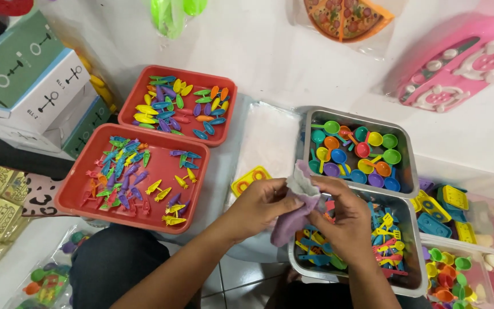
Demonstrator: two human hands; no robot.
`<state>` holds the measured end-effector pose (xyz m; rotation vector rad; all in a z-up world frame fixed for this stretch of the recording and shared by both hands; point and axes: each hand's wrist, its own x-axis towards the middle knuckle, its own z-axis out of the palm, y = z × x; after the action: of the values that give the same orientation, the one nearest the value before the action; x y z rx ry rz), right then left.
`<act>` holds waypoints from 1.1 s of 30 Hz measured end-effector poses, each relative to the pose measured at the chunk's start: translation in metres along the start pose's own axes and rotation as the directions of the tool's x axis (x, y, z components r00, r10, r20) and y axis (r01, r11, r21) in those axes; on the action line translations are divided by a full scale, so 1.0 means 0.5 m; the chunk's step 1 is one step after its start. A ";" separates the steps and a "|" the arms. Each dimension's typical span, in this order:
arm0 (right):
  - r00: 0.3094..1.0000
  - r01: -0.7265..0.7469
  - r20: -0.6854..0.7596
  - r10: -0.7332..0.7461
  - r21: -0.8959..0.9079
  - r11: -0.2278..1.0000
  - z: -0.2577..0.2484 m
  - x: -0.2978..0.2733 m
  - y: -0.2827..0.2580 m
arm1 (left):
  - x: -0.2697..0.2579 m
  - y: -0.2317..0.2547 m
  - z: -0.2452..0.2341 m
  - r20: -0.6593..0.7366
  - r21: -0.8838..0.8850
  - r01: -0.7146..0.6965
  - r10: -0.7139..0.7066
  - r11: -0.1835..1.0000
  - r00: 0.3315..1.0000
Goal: Cleaning small plastic toy letters and shapes by wiping them individually with a cloth.
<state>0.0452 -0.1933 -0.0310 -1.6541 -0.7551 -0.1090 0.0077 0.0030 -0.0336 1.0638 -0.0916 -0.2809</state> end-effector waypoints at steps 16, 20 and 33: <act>0.993 0.032 0.114 0.006 -0.326 0.945 0.008 0.008 -0.025 | -0.016 0.014 0.014 -0.221 0.602 -0.001 0.168 0.799 0.961; 0.996 0.035 0.093 -0.008 -0.289 0.957 0.002 0.008 -0.011 | -0.019 0.025 0.014 -0.262 0.698 0.000 0.255 0.716 0.931; 0.990 -0.123 -0.104 0.100 -0.245 0.962 0.016 0.003 -0.001 | 0.010 -0.014 -0.002 -0.230 0.403 -0.187 0.297 0.896 0.927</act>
<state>0.0433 -0.1852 -0.0319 -1.9156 -0.5953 -0.2054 0.0116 -0.0008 -0.0405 1.4494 -0.0173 0.1305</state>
